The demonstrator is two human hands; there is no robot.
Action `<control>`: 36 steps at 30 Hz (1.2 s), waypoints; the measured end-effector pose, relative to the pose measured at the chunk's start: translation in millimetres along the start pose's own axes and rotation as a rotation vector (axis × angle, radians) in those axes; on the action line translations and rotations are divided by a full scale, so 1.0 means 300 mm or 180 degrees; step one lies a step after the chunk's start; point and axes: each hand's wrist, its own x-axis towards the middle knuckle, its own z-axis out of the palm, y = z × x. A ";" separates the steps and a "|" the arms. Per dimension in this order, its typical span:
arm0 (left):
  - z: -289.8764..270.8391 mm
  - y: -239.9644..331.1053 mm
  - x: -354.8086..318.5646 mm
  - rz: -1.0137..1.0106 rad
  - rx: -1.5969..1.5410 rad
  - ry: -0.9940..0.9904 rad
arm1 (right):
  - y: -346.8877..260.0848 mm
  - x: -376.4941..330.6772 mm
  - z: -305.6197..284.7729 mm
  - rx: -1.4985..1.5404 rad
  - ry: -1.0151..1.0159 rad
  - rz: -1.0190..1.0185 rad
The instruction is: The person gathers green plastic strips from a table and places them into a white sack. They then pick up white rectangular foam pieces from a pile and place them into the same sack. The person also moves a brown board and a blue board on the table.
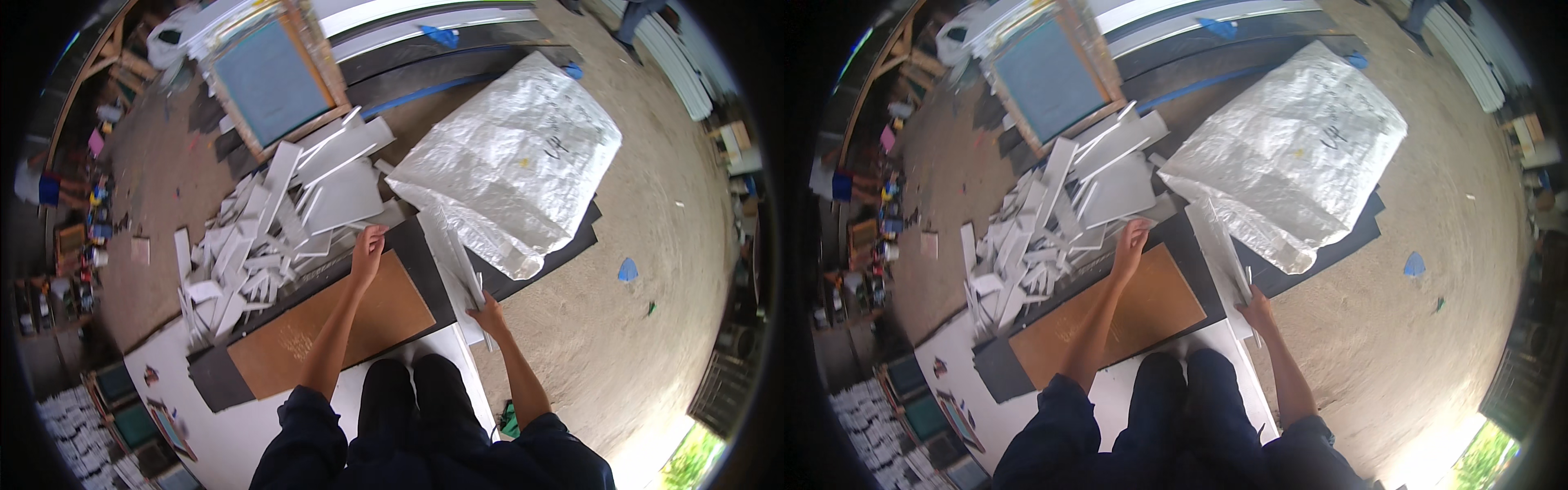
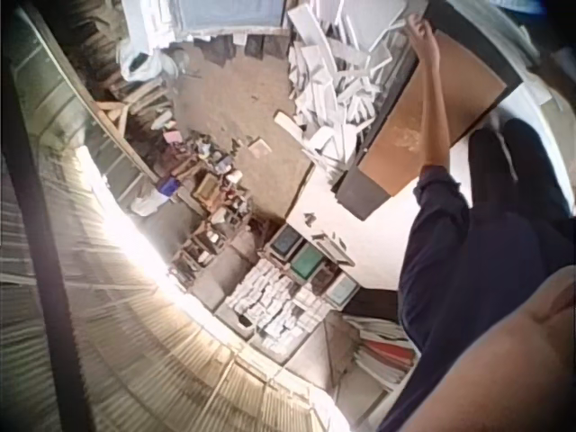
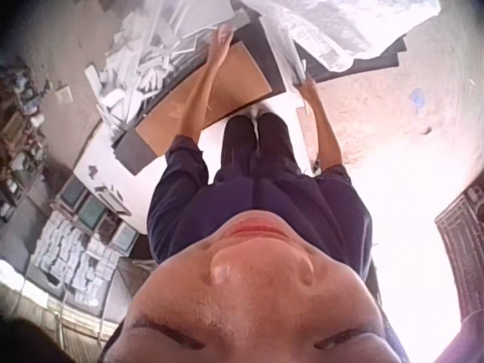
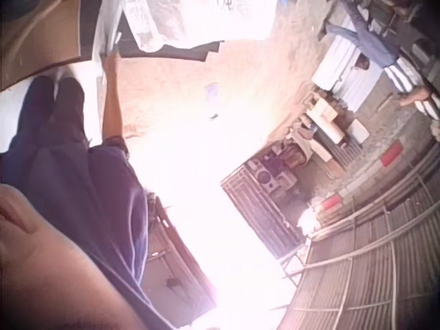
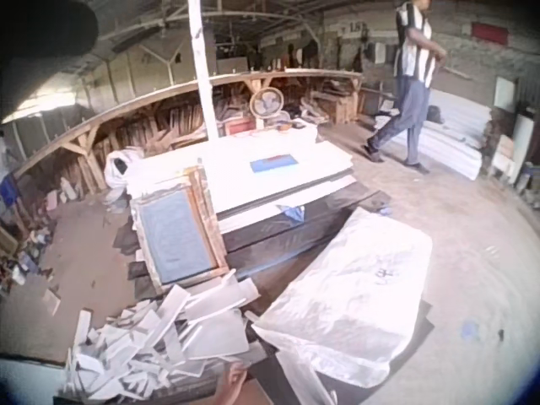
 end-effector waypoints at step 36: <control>0.271 0.213 0.154 -0.0323 -0.3052 -0.1276 | 0.024 0.441 -0.143 0.5181 0.1416 -0.0359</control>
